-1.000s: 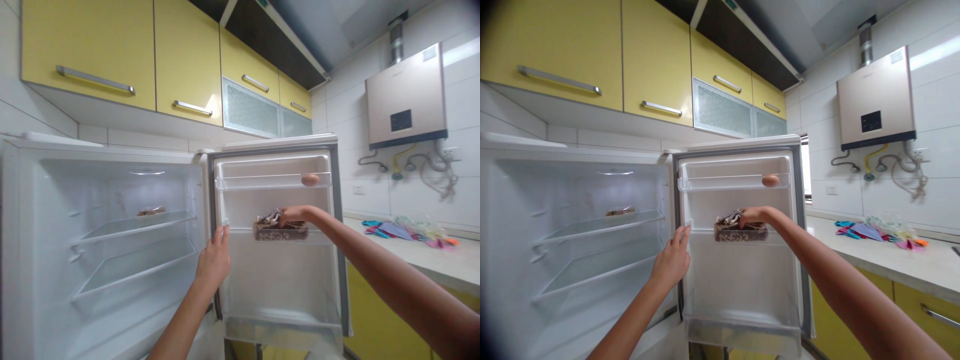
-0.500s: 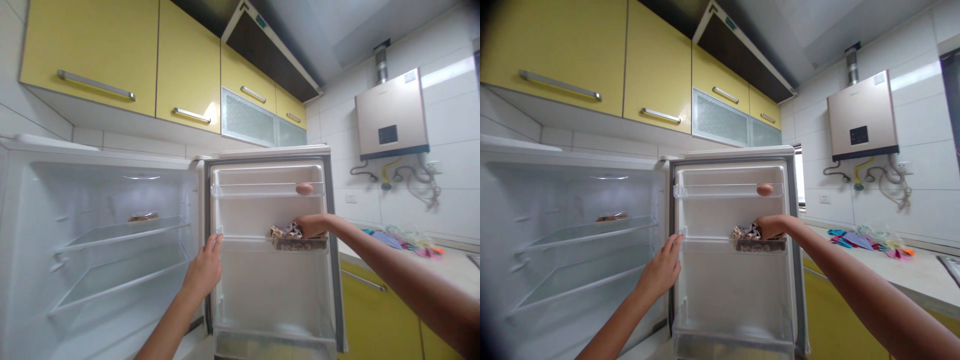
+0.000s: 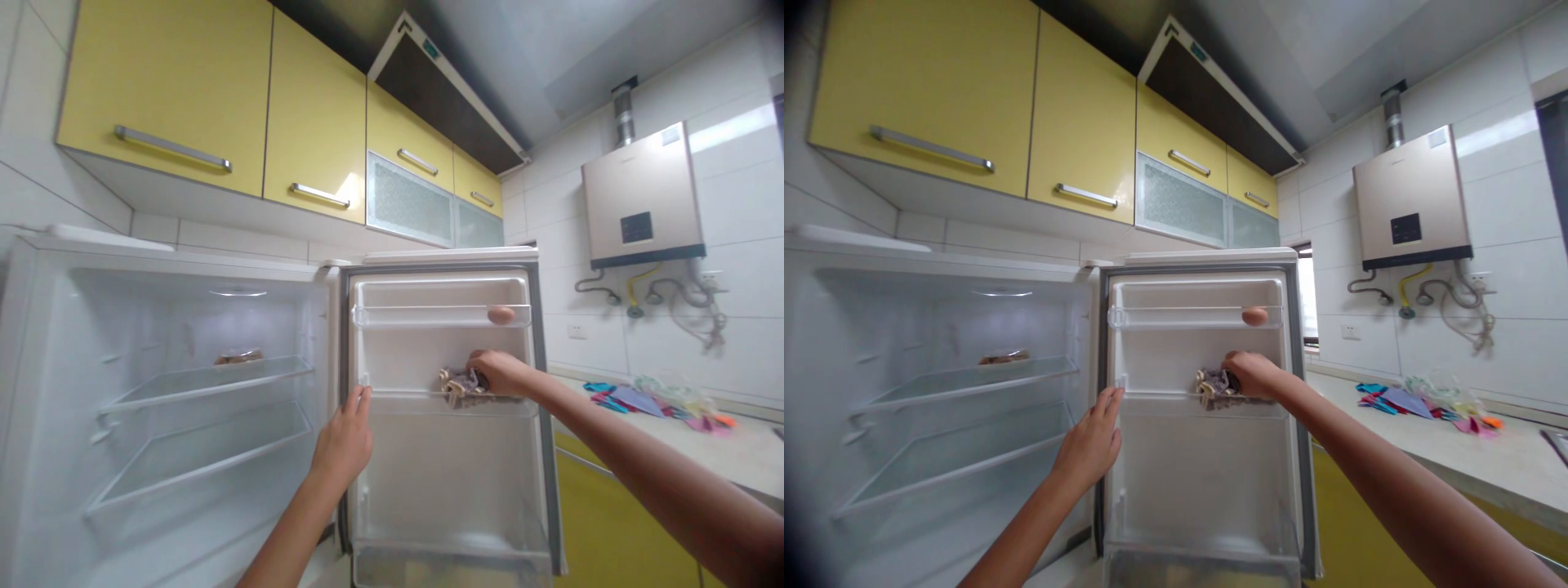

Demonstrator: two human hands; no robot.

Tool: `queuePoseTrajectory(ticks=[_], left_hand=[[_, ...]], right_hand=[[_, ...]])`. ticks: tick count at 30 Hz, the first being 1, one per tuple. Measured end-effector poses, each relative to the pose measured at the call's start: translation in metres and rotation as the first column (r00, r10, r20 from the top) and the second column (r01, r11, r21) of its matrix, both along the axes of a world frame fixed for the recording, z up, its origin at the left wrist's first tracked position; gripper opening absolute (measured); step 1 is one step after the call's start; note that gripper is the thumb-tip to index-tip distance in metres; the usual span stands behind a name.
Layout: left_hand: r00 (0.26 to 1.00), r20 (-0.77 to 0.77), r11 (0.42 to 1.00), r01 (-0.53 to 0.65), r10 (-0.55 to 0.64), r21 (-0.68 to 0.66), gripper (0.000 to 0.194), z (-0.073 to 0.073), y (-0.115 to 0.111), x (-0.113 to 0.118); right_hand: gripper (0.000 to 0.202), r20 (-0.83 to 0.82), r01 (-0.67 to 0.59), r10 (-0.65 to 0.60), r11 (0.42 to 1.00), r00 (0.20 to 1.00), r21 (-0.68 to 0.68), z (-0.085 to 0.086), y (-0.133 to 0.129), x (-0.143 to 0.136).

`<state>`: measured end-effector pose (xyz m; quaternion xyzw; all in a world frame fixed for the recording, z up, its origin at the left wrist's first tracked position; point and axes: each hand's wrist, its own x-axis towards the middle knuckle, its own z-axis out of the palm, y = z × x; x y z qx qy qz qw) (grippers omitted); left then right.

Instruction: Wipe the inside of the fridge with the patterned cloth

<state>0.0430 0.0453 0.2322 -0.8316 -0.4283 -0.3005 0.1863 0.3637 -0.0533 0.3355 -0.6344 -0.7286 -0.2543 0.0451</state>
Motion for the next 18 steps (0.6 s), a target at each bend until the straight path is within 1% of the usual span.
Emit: queuePoseTrajectory(ticks=[2,4,5,7,8,9,10,11,13,15,18], left_hand=[[1.000,0.003,1.000,-0.018,0.018,0.002,0.065,-0.001,0.000,0.002],[1.000,0.010,1.000,-0.030,0.030,0.005,0.065,-0.003,0.000,0.005],[0.999,0.014,0.999,-0.033,0.033,0.009,0.065,-0.003,0.000,0.006],[0.999,0.022,0.999,-0.030,0.029,0.020,0.065,-0.005,0.001,0.007],[0.999,0.026,0.999,-0.025,0.024,0.026,0.065,-0.005,0.001,0.007],[0.999,0.028,0.999,-0.022,0.021,0.027,0.065,-0.005,0.002,0.006],[0.999,0.029,0.999,-0.018,0.017,0.029,0.065,-0.005,0.002,0.005],[1.000,0.028,0.999,-0.011,0.011,0.030,0.066,-0.005,0.002,0.004],[1.000,0.022,1.000,0.003,-0.003,0.029,0.066,-0.003,0.003,0.002],[1.000,0.015,1.000,0.013,-0.013,0.022,0.065,-0.002,0.003,0.001],[1.000,0.020,1.000,0.022,-0.022,0.006,0.064,-0.001,0.004,0.000]], right_hand=[[0.030,0.034,-0.002,0.000,0.997,0.999,0.078,-0.003,-0.006,0.000],[0.034,0.111,-0.017,-0.007,0.975,0.994,0.221,-0.008,-0.011,0.004],[0.034,0.162,-0.034,-0.019,0.947,0.987,0.318,-0.012,-0.014,0.008],[0.031,0.259,-0.082,-0.059,0.860,0.964,0.503,-0.018,-0.016,0.017],[0.029,0.291,-0.100,-0.082,0.822,0.953,0.561,-0.020,-0.016,0.022],[0.028,0.309,-0.107,-0.098,0.806,0.946,0.582,-0.021,-0.016,0.026],[0.029,0.322,-0.107,-0.105,0.811,0.941,0.576,-0.021,-0.016,0.030],[0.030,0.328,-0.098,-0.107,0.830,0.938,0.549,-0.020,-0.015,0.032],[0.033,0.305,-0.051,-0.106,0.883,0.946,0.466,-0.015,-0.015,0.032],[0.037,0.209,0.043,-0.127,0.929,0.970,0.366,-0.010,-0.015,0.028],[0.037,0.061,0.164,-0.183,0.960,0.981,0.228,-0.006,-0.015,0.020]])
